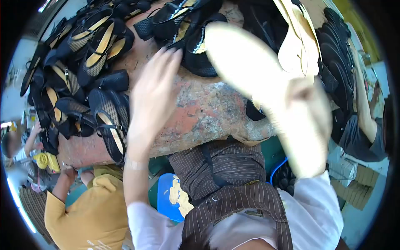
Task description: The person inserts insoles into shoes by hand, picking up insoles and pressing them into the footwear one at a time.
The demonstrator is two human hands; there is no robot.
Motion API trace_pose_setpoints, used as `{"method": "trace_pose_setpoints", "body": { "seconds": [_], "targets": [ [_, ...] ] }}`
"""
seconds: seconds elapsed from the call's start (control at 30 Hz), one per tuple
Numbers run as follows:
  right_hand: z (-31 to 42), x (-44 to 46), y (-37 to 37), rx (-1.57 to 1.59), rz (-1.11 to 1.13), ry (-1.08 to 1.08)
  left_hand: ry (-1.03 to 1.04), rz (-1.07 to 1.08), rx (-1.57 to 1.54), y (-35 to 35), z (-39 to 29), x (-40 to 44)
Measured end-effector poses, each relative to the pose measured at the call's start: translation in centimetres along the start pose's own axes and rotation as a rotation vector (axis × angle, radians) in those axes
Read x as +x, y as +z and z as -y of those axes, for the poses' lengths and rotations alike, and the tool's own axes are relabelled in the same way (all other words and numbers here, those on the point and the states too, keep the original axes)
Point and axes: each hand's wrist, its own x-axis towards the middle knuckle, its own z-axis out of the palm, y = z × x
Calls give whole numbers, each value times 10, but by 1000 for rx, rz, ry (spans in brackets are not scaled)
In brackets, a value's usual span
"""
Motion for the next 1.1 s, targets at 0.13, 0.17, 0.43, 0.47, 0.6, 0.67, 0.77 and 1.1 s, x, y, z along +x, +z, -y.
{"method": "trace_pose_setpoints", "body": {
  "seconds": [0.13,0.17,0.43,0.47,0.6,0.67,0.77,1.1],
  "targets": [
    [-43,-47,33,149,196,600,48,289,159,72,15,64],
    [-52,-64,33,368,181,740,56,336,178,70,12,69],
    [-51,-98,43,205,-20,830,90,297,-344,-31,-63,-73],
    [-46,-93,48,159,-31,688,38,274,-337,-33,-77,-90],
    [-34,-59,49,-124,-61,431,-386,245,-348,8,-105,-117],
    [-27,-41,47,-247,-56,421,-574,200,-356,44,-119,-106],
    [-11,-31,42,-664,84,420,-492,-9,-499,89,-127,-99],
    [-19,-3,62,-1324,338,-50,-515,218,-164,23,-6,-140]
  ]
}}
